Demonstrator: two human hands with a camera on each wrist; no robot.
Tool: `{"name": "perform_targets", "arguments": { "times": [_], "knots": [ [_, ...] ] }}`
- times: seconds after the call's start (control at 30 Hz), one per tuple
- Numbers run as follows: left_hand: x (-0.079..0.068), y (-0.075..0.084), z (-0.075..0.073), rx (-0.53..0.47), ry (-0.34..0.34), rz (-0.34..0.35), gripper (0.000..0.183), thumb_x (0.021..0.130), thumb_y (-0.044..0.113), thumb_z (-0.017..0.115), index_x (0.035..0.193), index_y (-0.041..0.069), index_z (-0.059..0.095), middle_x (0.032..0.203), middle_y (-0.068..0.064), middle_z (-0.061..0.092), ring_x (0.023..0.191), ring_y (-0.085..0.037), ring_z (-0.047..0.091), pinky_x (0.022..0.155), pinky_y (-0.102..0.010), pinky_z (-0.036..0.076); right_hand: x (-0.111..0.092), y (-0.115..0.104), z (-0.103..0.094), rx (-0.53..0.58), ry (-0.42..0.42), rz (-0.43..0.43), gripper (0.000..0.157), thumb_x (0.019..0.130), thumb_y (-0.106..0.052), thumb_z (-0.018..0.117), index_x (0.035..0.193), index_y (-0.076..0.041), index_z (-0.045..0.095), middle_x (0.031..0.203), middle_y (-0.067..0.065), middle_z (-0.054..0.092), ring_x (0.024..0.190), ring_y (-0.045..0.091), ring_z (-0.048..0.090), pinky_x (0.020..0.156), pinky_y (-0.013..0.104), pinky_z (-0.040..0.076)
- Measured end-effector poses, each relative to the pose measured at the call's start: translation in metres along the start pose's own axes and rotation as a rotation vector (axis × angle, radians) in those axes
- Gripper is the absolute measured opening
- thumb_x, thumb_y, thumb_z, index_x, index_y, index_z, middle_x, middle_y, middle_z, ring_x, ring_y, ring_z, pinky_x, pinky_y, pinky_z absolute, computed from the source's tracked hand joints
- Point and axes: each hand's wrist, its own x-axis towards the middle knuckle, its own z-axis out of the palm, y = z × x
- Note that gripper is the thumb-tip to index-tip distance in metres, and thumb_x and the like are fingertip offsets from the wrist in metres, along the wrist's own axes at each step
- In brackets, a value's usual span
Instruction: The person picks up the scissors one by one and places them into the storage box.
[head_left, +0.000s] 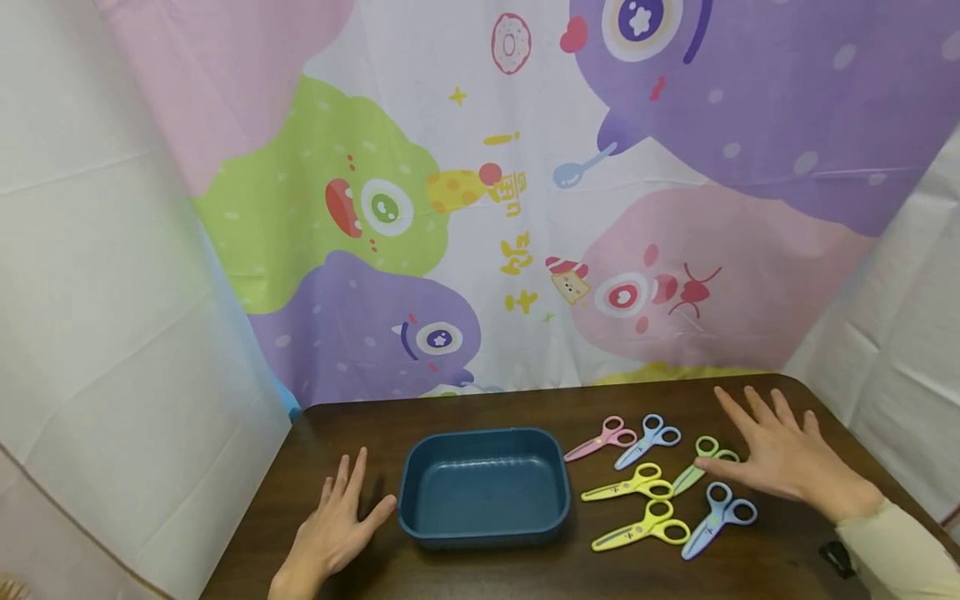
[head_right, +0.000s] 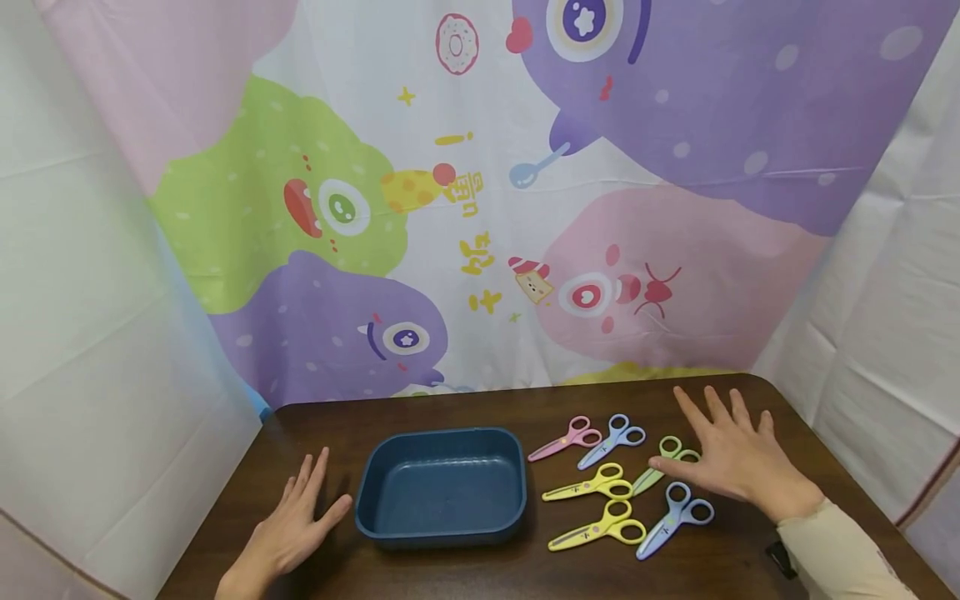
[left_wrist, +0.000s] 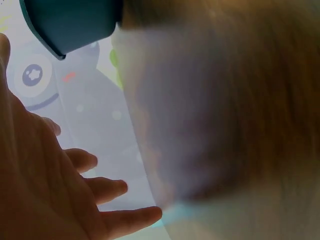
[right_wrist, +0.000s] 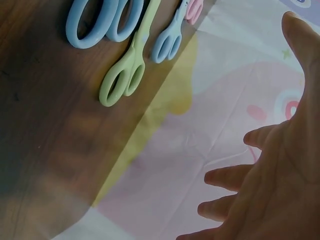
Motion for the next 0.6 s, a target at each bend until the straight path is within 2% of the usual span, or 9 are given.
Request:
{"name": "perform_targets", "arguments": {
  "times": [0.07,0.3,0.5,0.6],
  "knots": [
    [0.000,0.002,0.001,-0.016,0.000,-0.003,0.091,0.099,0.074,0.038,0.165,0.031,-0.009,0.172,-0.021,0.001,0.147,-0.062,0.016,0.081,-0.079,0.045,0.000,0.001,-0.001,0.002,0.006,0.008,0.115,0.083,-0.082,0.059,0.166,-0.020,0.009,0.158,0.040,0.027,0.140,0.071,0.017,0.098,0.089,0.014],
    [0.001,0.008,0.004,-0.051,-0.015,-0.028,0.090,0.099,0.076,0.034,0.165,0.031,-0.008,0.171,-0.020,0.012,0.146,-0.058,0.030,0.088,-0.084,0.038,0.000,0.006,-0.003,0.024,0.017,0.023,0.117,0.082,-0.083,0.060,0.166,-0.020,0.007,0.156,0.041,0.028,0.139,0.072,0.018,0.098,0.089,0.015],
    [0.004,0.013,0.006,-0.107,-0.009,-0.045,0.089,0.100,0.075,0.034,0.166,0.029,-0.002,0.170,-0.018,0.019,0.150,-0.055,0.023,0.098,-0.085,0.029,0.002,0.008,-0.004,0.033,0.010,0.008,0.114,0.084,-0.079,0.061,0.166,-0.020,0.009,0.157,0.039,0.028,0.139,0.071,0.020,0.098,0.088,0.018],
    [0.006,0.014,0.008,-0.133,0.005,-0.026,0.088,0.101,0.072,0.036,0.166,0.025,0.001,0.169,-0.020,0.021,0.151,-0.055,0.020,0.104,-0.082,0.027,0.002,0.008,-0.004,0.038,0.000,0.004,0.113,0.085,-0.077,0.062,0.166,-0.019,0.009,0.157,0.040,0.028,0.139,0.071,0.020,0.098,0.087,0.020]
  ]
}}
